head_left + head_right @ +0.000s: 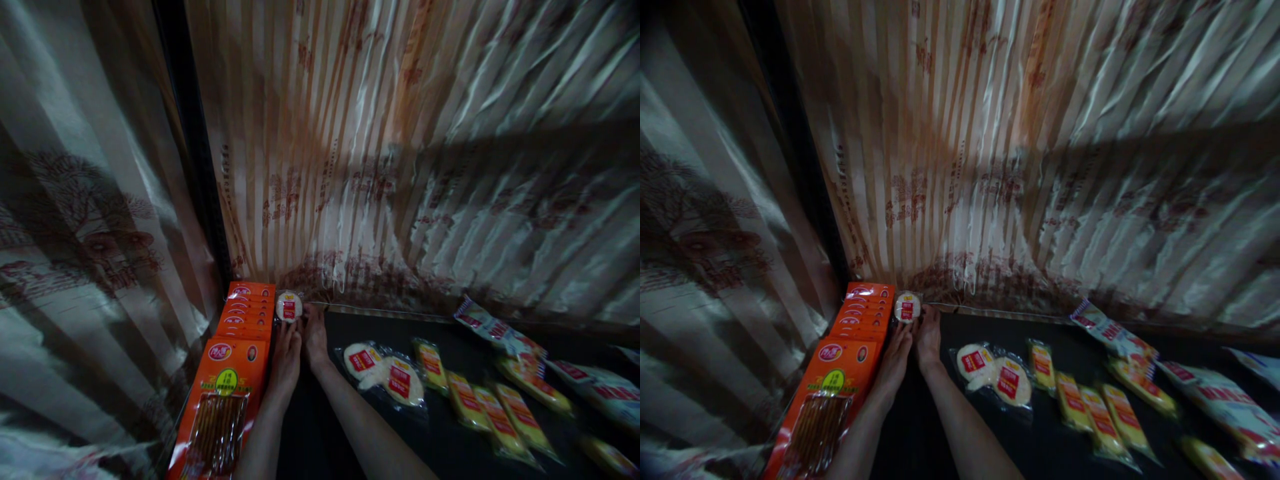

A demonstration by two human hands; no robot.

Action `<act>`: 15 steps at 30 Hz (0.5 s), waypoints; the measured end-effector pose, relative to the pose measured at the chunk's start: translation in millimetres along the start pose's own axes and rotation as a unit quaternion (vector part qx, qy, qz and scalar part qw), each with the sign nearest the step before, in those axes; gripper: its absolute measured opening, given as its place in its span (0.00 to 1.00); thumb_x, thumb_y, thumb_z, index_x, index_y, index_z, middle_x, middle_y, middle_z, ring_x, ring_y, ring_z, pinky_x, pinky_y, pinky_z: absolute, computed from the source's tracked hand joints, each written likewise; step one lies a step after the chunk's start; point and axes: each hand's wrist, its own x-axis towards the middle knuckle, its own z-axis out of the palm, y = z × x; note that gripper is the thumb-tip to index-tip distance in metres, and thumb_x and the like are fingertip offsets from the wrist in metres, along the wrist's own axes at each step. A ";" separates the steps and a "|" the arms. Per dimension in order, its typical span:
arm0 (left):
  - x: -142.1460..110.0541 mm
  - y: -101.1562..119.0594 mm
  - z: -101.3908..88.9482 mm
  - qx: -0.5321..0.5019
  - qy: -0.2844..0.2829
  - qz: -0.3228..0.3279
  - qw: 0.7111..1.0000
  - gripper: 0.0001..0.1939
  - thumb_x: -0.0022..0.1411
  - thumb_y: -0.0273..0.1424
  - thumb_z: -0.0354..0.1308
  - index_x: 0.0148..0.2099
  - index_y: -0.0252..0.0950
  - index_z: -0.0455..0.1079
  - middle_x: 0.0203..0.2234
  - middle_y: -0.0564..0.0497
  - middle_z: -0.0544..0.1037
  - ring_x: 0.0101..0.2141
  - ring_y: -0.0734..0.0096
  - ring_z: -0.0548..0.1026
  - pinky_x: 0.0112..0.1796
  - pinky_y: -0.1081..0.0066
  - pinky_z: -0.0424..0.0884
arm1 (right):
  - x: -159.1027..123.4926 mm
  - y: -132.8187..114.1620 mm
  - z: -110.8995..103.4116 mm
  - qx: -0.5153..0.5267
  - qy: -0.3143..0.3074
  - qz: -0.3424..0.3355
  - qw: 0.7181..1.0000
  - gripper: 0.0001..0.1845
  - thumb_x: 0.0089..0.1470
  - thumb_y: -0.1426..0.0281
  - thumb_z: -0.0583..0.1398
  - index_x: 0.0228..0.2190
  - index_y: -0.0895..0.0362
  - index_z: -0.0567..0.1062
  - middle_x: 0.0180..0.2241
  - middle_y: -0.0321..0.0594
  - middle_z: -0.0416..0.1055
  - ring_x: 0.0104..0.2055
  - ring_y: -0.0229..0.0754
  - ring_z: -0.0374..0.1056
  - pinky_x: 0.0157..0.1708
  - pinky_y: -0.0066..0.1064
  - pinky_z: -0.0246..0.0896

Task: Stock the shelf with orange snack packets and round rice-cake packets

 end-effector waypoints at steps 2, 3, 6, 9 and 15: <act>-0.8 1.7 1.0 0.006 0.007 -0.004 1.000 0.27 0.64 0.39 0.40 0.60 0.34 0.60 0.64 0.46 0.49 0.64 0.62 0.42 0.61 0.60 0.42 | -2.9 2.9 0.0 0.007 0.004 -0.001 1.000 0.19 0.47 0.74 0.53 0.44 0.57 0.67 0.44 0.48 0.65 0.37 0.45 0.69 0.38 0.40 0.69; -1.4 2.5 2.1 0.011 0.011 -0.005 1.000 0.26 0.64 0.39 0.40 0.60 0.33 0.61 0.64 0.45 0.50 0.64 0.61 0.43 0.61 0.60 0.42 | -4.9 4.1 -0.6 0.007 0.006 -0.001 1.000 0.21 0.47 0.75 0.53 0.45 0.56 0.67 0.45 0.49 0.65 0.39 0.45 0.69 0.40 0.41 0.69; -3.5 4.0 6.3 0.034 0.028 -0.009 0.999 0.26 0.63 0.37 0.41 0.58 0.31 0.62 0.64 0.44 0.51 0.64 0.61 0.44 0.61 0.62 0.42 | -13.4 4.0 -6.2 -0.006 0.004 -0.012 1.000 0.25 0.47 0.76 0.52 0.50 0.56 0.65 0.50 0.50 0.62 0.46 0.47 0.66 0.45 0.43 0.67; -7.1 4.5 9.9 0.065 0.044 -0.012 0.997 0.26 0.63 0.37 0.41 0.58 0.31 0.62 0.64 0.43 0.52 0.64 0.63 0.45 0.61 0.63 0.43 | -23.5 -3.5 -20.3 -0.036 -0.008 -0.048 0.998 0.26 0.48 0.76 0.51 0.51 0.57 0.64 0.52 0.51 0.60 0.52 0.47 0.62 0.50 0.42 0.63; -26.2 9.5 17.4 0.125 0.059 0.034 0.990 0.22 0.61 0.33 0.42 0.53 0.31 0.66 0.60 0.42 0.61 0.62 0.63 0.52 0.61 0.62 0.47 | -35.7 -20.2 -80.2 -0.181 -0.033 -0.124 0.975 0.19 0.52 0.74 0.52 0.47 0.57 0.71 0.53 0.49 0.65 0.57 0.51 0.56 0.54 0.47 0.56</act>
